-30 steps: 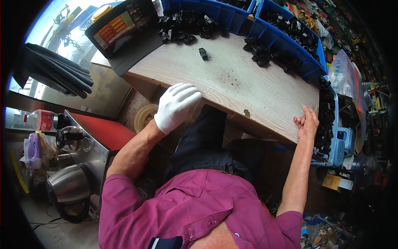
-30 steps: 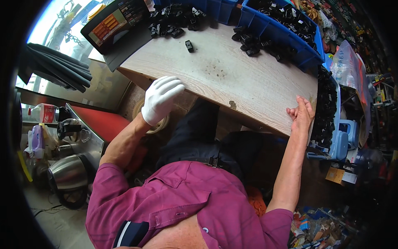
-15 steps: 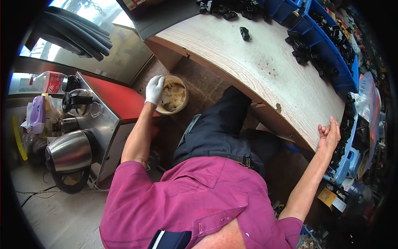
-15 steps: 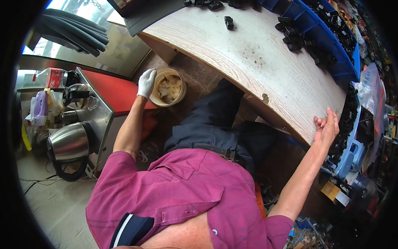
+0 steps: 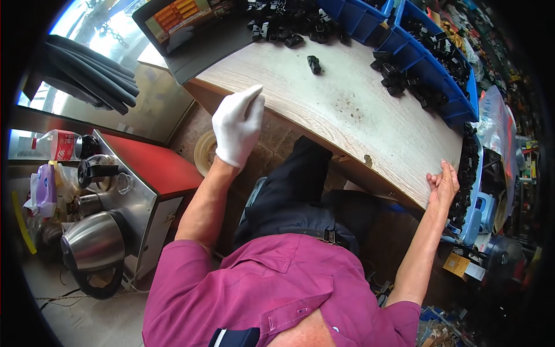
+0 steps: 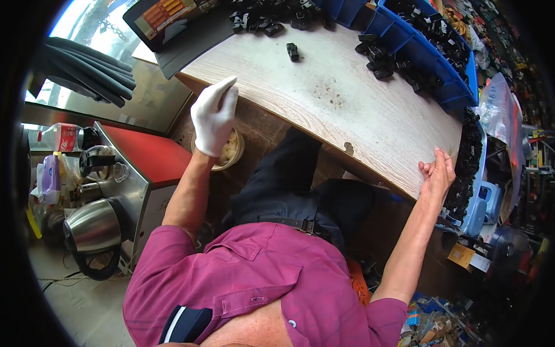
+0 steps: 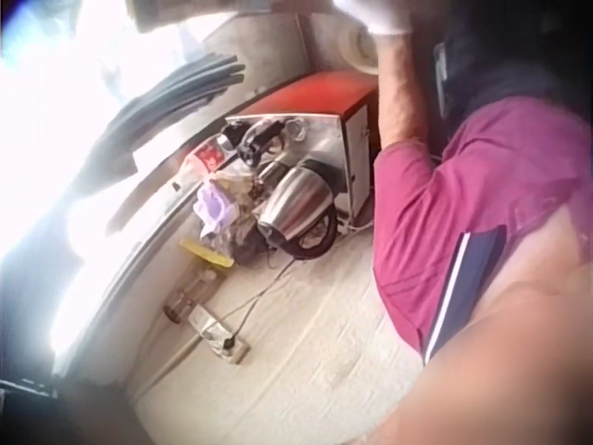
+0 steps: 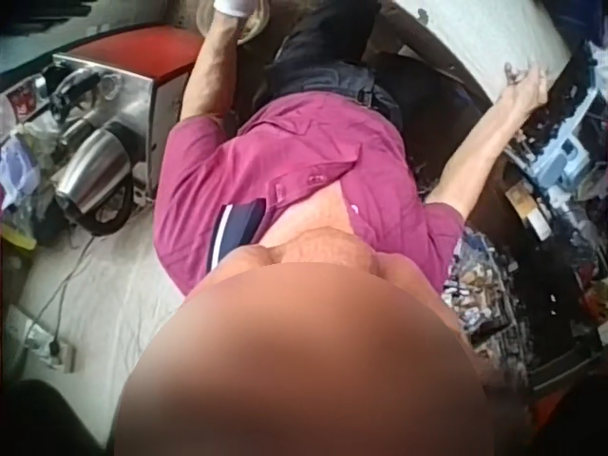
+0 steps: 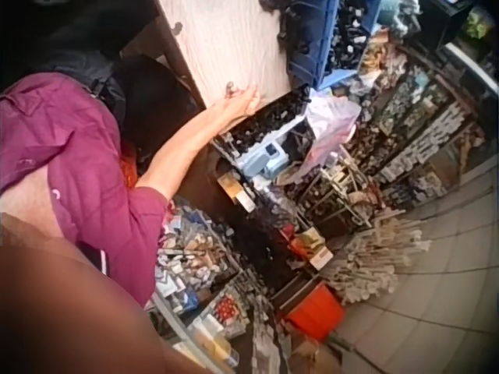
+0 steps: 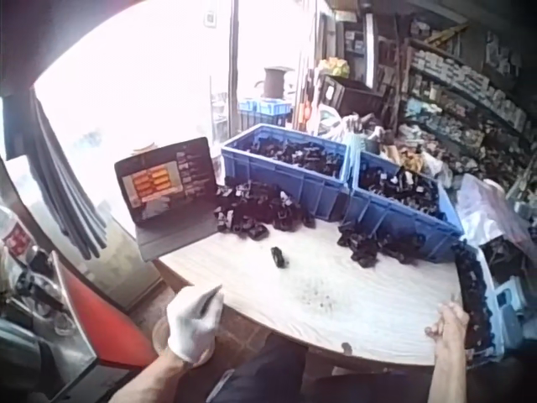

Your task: Sorting and inspecting small black plastic hardware components at a workbench.

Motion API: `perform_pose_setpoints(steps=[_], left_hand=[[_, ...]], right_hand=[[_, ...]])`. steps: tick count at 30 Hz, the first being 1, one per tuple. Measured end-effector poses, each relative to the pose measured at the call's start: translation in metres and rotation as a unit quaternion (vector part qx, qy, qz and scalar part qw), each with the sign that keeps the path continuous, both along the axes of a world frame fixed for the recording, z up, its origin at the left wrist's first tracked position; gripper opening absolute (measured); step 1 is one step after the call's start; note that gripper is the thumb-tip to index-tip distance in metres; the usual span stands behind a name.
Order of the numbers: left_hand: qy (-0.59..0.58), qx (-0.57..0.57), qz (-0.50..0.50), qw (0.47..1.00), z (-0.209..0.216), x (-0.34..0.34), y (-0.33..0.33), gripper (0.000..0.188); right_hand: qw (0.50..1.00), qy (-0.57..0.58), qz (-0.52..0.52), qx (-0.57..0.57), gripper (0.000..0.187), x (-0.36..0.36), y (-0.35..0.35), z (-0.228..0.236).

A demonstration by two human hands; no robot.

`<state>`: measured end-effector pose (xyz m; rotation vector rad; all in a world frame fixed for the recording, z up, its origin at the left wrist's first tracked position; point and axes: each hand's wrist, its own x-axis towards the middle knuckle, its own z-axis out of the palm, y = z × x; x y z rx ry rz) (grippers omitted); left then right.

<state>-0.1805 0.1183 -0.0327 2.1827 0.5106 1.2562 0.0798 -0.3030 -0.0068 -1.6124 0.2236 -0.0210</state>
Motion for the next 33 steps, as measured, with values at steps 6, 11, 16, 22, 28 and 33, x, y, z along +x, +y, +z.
perform_pose_setpoints(steps=[6, 11, 16, 22, 28, 33], left_hand=[[0.098, 0.213, -0.095, 0.967, 0.036, 0.073, 0.006, 0.044], [0.278, 0.315, -0.195, 0.886, 0.038, 0.124, 0.026, 0.046], [0.328, 0.343, -0.234, 0.849, 0.043, 0.140, 0.037, 0.031], [0.203, 0.202, -0.252, 0.924, 0.039, 0.137, 0.019, 0.030], [0.061, -0.065, -0.309, 0.947, 0.035, 0.131, -0.018, 0.036], [0.087, 0.048, -0.263, 0.960, 0.030, 0.129, -0.037, 0.022]], right_hand=[[1.000, -0.016, -0.007, 0.014, 0.014, -0.006, 0.003, 0.001], [1.000, -0.026, -0.009, 0.014, 0.017, -0.006, 0.007, -0.005], [0.999, -0.032, 0.005, 0.018, 0.017, -0.011, 0.008, -0.002], [1.000, -0.006, -0.010, 0.010, 0.019, -0.009, 0.013, 0.005], [0.999, 0.041, 0.012, -0.003, 0.021, 0.001, 0.031, 0.018], [0.998, 0.039, 0.051, -0.016, 0.022, 0.019, 0.065, 0.026]])
